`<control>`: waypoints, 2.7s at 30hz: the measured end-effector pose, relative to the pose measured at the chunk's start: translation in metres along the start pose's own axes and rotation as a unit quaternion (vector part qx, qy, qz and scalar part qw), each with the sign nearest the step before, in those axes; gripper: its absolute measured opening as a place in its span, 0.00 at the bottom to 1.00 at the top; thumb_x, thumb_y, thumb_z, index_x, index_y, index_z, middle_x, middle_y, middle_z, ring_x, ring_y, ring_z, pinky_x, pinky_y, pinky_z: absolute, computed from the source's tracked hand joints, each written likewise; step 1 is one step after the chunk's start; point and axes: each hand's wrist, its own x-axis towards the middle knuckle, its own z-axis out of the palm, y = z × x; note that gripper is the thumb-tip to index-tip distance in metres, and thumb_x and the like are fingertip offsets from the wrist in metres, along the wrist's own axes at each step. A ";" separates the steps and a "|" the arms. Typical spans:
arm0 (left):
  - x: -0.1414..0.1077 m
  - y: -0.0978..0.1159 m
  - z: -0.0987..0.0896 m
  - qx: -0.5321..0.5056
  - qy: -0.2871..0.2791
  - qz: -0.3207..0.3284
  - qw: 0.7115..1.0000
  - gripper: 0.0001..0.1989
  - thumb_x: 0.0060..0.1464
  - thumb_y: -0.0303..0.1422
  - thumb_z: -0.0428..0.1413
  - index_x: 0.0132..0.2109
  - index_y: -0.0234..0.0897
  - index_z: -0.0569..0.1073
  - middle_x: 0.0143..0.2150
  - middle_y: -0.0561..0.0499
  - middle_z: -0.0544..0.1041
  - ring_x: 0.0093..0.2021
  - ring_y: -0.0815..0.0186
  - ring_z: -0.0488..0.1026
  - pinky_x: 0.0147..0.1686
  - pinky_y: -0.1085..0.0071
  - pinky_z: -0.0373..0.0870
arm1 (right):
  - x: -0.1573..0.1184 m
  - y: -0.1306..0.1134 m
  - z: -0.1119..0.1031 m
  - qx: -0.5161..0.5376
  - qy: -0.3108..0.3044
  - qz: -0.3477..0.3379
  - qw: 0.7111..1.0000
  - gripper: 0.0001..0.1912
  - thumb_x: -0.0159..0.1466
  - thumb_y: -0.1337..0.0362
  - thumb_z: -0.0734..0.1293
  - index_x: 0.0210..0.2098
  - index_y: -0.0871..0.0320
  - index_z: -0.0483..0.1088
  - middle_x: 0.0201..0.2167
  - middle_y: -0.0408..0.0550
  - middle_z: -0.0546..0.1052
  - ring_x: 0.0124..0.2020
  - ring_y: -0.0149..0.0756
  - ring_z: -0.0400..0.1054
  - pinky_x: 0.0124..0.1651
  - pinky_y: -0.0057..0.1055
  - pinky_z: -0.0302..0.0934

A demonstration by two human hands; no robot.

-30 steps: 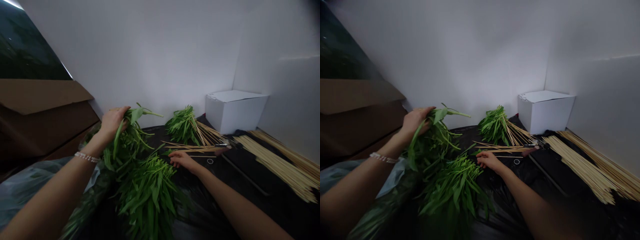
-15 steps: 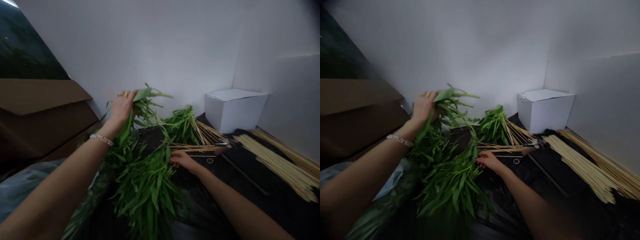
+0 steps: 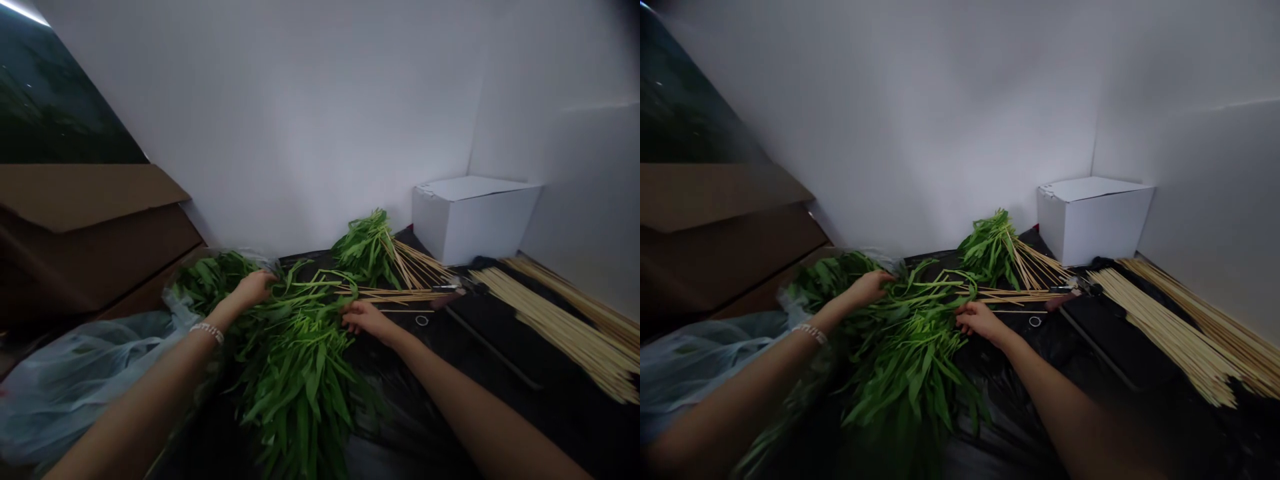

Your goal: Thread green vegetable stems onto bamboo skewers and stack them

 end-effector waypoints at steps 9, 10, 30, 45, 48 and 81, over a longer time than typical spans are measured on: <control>-0.006 0.053 0.009 0.016 -0.047 0.010 0.999 0.18 0.53 0.32 0.49 0.47 0.47 0.80 0.47 0.49 0.81 0.46 0.59 0.76 0.45 0.67 0.69 | -0.006 -0.011 -0.009 0.027 -0.056 0.023 0.998 0.08 0.46 0.70 0.67 0.28 0.60 0.73 0.22 0.42 0.78 0.20 0.27 0.68 0.21 0.21 0.59; -0.007 0.052 0.011 0.026 -0.049 0.007 0.998 0.18 0.54 0.33 0.49 0.47 0.46 0.80 0.47 0.47 0.81 0.46 0.57 0.76 0.46 0.65 0.69 | -0.008 -0.014 -0.013 0.044 -0.092 0.029 0.994 0.07 0.46 0.69 0.67 0.27 0.61 0.74 0.23 0.44 0.78 0.19 0.26 0.68 0.20 0.21 0.58; -0.051 0.111 -0.006 0.048 0.249 0.138 0.957 0.09 0.60 0.32 0.53 0.45 0.42 0.77 0.43 0.46 0.79 0.45 0.57 0.74 0.52 0.55 0.57 | -0.011 -0.029 -0.022 0.267 -0.027 -0.023 0.963 0.13 0.54 0.59 0.74 0.36 0.60 0.77 0.28 0.45 0.79 0.26 0.27 0.70 0.26 0.22 0.62; -0.043 0.094 -0.012 -0.251 0.436 0.108 0.858 0.11 0.62 0.35 0.52 0.47 0.38 0.74 0.43 0.47 0.78 0.43 0.62 0.74 0.47 0.64 0.68 | -0.002 -0.026 -0.033 0.302 0.107 -0.082 0.944 0.19 0.48 0.55 0.78 0.36 0.57 0.76 0.33 0.46 0.81 0.35 0.40 0.76 0.38 0.34 0.67; -0.040 0.074 -0.004 -0.306 0.461 0.011 0.833 0.11 0.60 0.37 0.53 0.46 0.36 0.71 0.40 0.47 0.75 0.39 0.62 0.73 0.43 0.65 0.69 | 0.001 -0.024 -0.031 0.269 0.135 -0.108 0.948 0.21 0.46 0.53 0.78 0.36 0.57 0.76 0.32 0.47 0.81 0.36 0.42 0.76 0.40 0.37 0.67; -0.066 0.044 0.056 -0.427 0.335 0.051 0.838 0.08 0.55 0.36 0.59 0.40 0.39 0.79 0.40 0.48 0.81 0.43 0.60 0.75 0.48 0.63 0.69 | -0.043 -0.032 0.022 -0.501 0.186 -0.567 0.626 0.23 0.68 0.68 0.62 0.60 0.47 0.67 0.52 0.51 0.77 0.55 0.47 0.69 0.56 0.49 0.66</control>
